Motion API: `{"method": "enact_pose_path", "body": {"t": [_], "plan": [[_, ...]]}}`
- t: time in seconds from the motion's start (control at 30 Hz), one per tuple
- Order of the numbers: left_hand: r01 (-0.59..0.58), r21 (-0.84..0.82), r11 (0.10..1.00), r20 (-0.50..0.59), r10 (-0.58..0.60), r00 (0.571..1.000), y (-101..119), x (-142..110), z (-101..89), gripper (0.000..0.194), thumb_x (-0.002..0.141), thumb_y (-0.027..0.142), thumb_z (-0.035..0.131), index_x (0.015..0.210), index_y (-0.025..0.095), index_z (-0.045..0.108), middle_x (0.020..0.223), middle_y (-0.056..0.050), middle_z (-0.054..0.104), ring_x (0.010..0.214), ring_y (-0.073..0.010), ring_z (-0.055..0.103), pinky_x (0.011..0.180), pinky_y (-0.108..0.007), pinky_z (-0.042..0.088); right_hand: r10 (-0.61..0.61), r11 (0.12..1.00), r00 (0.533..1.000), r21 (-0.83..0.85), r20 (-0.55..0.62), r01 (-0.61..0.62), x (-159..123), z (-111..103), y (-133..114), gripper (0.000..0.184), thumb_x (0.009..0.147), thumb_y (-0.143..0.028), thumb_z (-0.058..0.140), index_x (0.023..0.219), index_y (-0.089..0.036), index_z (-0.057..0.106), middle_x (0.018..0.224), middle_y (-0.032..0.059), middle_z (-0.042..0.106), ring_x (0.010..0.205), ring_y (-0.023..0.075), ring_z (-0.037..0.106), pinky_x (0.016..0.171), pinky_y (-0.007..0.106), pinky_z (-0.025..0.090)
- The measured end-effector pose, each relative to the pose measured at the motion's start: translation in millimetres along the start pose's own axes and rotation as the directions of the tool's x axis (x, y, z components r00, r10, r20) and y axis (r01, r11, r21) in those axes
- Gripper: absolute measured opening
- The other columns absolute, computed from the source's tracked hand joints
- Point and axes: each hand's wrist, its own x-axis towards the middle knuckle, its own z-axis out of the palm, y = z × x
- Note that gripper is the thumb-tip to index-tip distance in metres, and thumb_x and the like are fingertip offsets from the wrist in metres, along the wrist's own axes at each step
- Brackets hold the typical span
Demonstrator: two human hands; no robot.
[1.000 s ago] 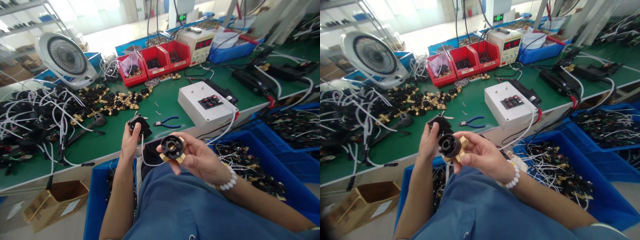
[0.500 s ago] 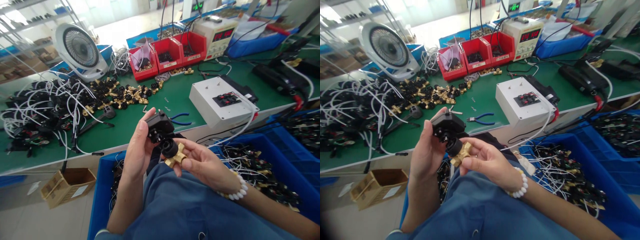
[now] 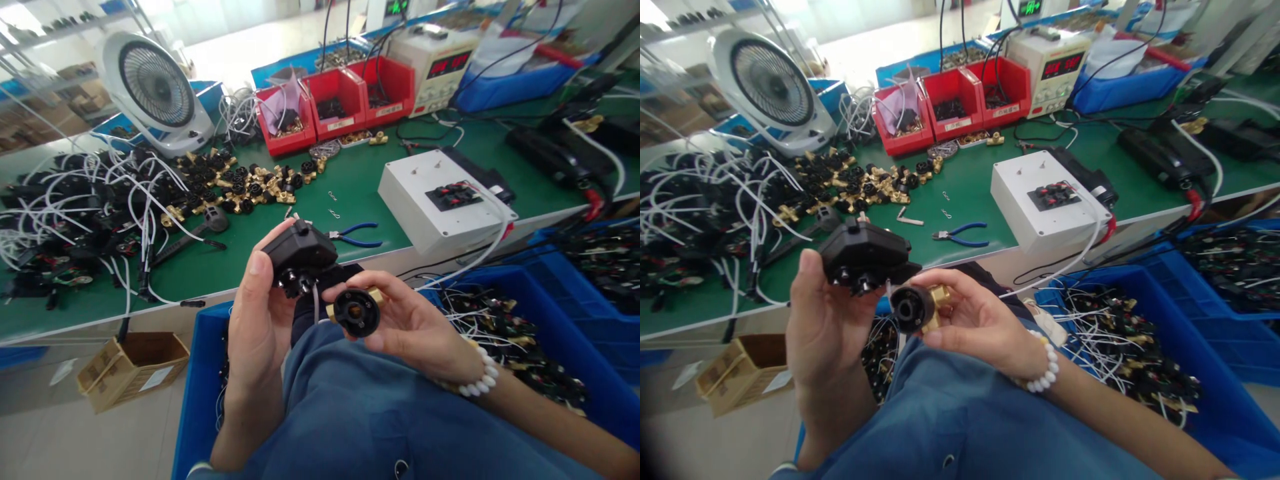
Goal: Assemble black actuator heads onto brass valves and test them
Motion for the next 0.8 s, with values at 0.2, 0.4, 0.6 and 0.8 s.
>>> {"method": "enact_pose_path", "body": {"t": [0.2, 0.4, 0.6, 0.8], "plan": [[0.007, 0.042, 0.999, -0.008, -0.007, 1.0, 1.4, -0.6, -0.7, 0.039, 0.098, 0.055, 0.052, 0.121, 0.031, 0.072, 0.118, -0.001, 0.075, 0.124, -0.0247, 0.065, 0.086, -0.029, 0.062, -0.005, 0.999, 1.0, -0.033, -0.013, 0.005, -0.2, 1.3, -1.4, 0.04, 0.079, -0.01, 0.08, 0.113, -0.025, 0.065, 0.122, 0.0025, 0.069, 0.097, 0.009, 0.068, 0.088, 0.023, 0.055], [-0.001, 0.021, 1.0, 0.04, 0.0, 0.999, 1.2, -1.5, 1.2, 0.038, 0.099, 0.054, 0.053, 0.125, 0.033, 0.07, 0.12, 0.001, 0.074, 0.12, -0.0219, 0.067, 0.085, -0.026, 0.061, 0.069, 0.997, 0.997, 0.043, 0.019, -0.07, 1.1, -2.8, 2.8, 0.046, 0.08, -0.023, 0.083, 0.121, -0.024, 0.062, 0.095, 0.0002, 0.072, 0.074, 0.0079, 0.068, 0.07, 0.021, 0.055], [-0.081, 0.122, 0.989, 0.016, 0.08, 0.997, -2.1, -3.5, 3.4, 0.036, 0.099, 0.055, 0.051, 0.127, 0.039, 0.067, 0.127, 0.002, 0.069, 0.117, -0.0226, 0.067, 0.091, -0.031, 0.059, 0.079, 0.997, 0.997, -0.002, -0.027, -0.079, 3.0, -5.0, 6.3, 0.048, 0.081, -0.031, 0.082, 0.123, -0.02, 0.062, 0.086, 0.0001, 0.07, 0.066, 0.0079, 0.066, 0.063, 0.02, 0.052], [-0.257, 0.163, 0.952, -0.002, 0.261, 0.965, -7.6, -5.7, 1.6, 0.036, 0.097, 0.046, 0.058, 0.13, 0.034, 0.065, 0.128, -0.001, 0.065, 0.121, -0.0191, 0.062, 0.102, -0.027, 0.052, 0.08, 0.997, 0.997, -0.005, -0.02, -0.08, 3.7, -7.1, 10.5, 0.047, 0.082, -0.032, 0.082, 0.123, -0.022, 0.062, 0.092, 0.0009, 0.07, 0.07, 0.0084, 0.067, 0.06, 0.019, 0.052]]}}
